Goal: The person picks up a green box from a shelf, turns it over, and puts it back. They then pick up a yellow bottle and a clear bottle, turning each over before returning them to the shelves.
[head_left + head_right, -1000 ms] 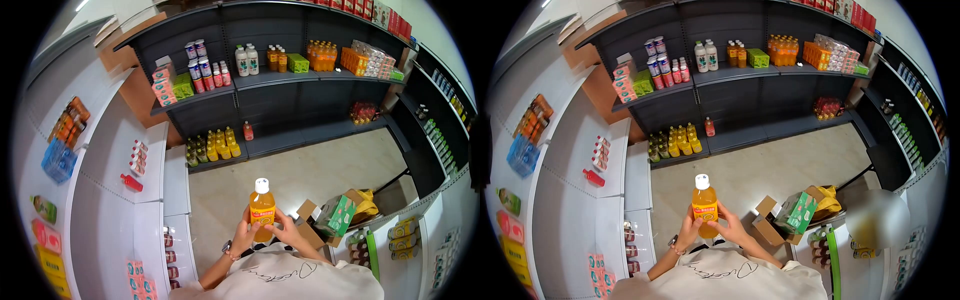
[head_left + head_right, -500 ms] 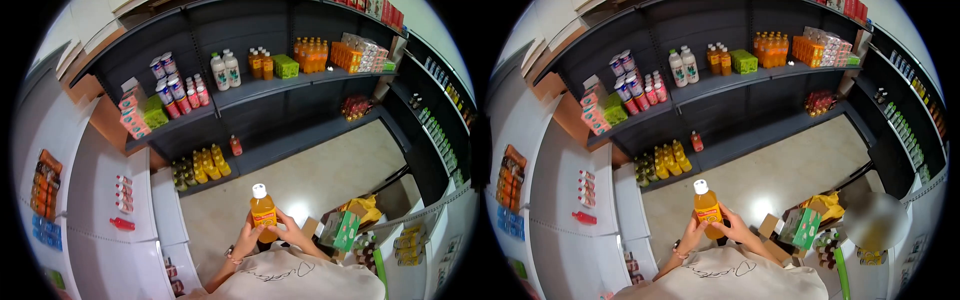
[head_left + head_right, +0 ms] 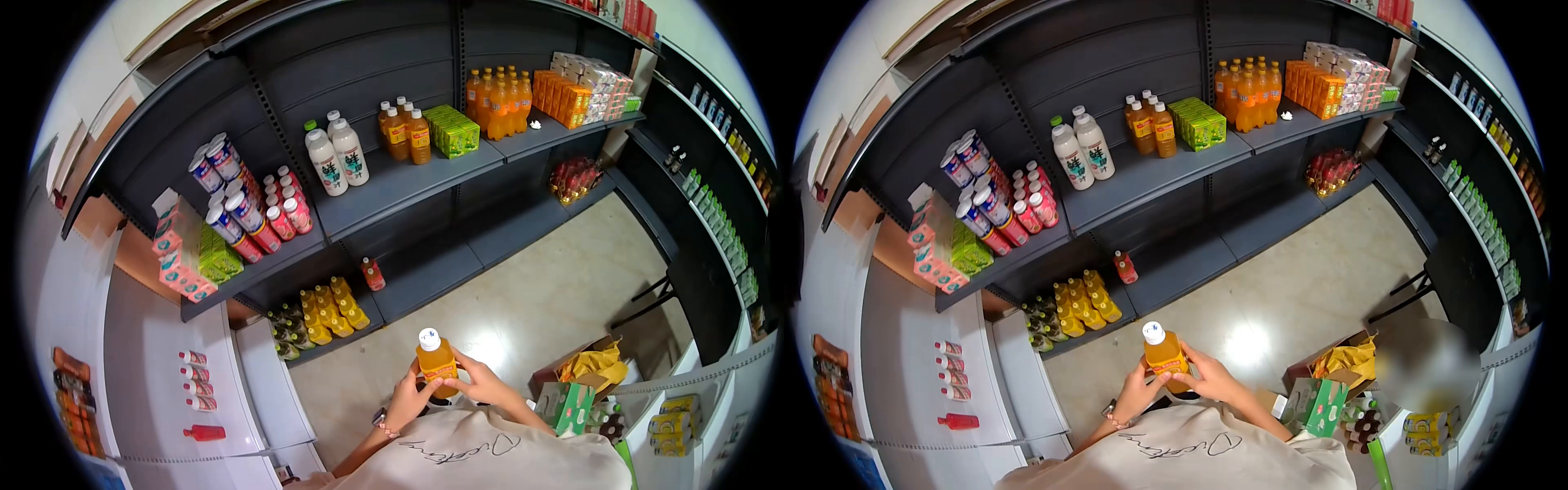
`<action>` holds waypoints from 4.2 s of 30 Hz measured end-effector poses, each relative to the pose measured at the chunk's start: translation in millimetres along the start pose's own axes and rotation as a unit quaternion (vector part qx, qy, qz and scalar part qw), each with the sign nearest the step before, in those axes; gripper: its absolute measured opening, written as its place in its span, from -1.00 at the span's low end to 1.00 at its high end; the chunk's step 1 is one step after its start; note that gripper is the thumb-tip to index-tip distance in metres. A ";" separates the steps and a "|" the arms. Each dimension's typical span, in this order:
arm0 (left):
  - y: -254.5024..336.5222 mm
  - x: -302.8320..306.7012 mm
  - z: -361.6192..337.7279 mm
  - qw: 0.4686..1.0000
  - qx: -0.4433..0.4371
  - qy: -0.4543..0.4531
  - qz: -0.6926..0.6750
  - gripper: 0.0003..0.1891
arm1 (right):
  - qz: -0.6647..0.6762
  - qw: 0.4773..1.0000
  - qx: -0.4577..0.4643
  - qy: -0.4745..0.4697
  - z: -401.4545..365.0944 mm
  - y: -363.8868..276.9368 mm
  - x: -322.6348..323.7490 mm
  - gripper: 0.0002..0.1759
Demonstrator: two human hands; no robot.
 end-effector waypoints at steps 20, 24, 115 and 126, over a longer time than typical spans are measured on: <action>51.7 144.6 413.8 0.971 -0.099 -0.017 0.218 -0.44 | -0.013 0.992 0.122 0.013 384.5 8.7 177.6 -0.22; 53.0 166.5 496.7 0.962 -0.144 0.021 0.231 -0.39 | 0.000 0.989 0.141 0.052 467.3 31.4 204.5 -0.25; -65.8 -88.6 -141.5 0.438 0.239 0.865 -0.057 -0.64 | 0.010 0.453 -0.131 -0.882 -15.6 23.8 -236.6 -0.78; -31.6 -22.3 -365.5 0.294 0.272 0.916 0.011 -0.70 | 0.080 0.313 -0.027 -0.946 -158.4 -96.1 -422.8 -0.73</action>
Point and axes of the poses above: each hand's wrist, its own z-axis towards the middle knuckle, its own x-axis out of the back of the hand, y = z × x, the point moved 7 cm from there along z, towards the middle knuckle, and after that the axes turned 2 degrees about -y, right-handed, at the moved point
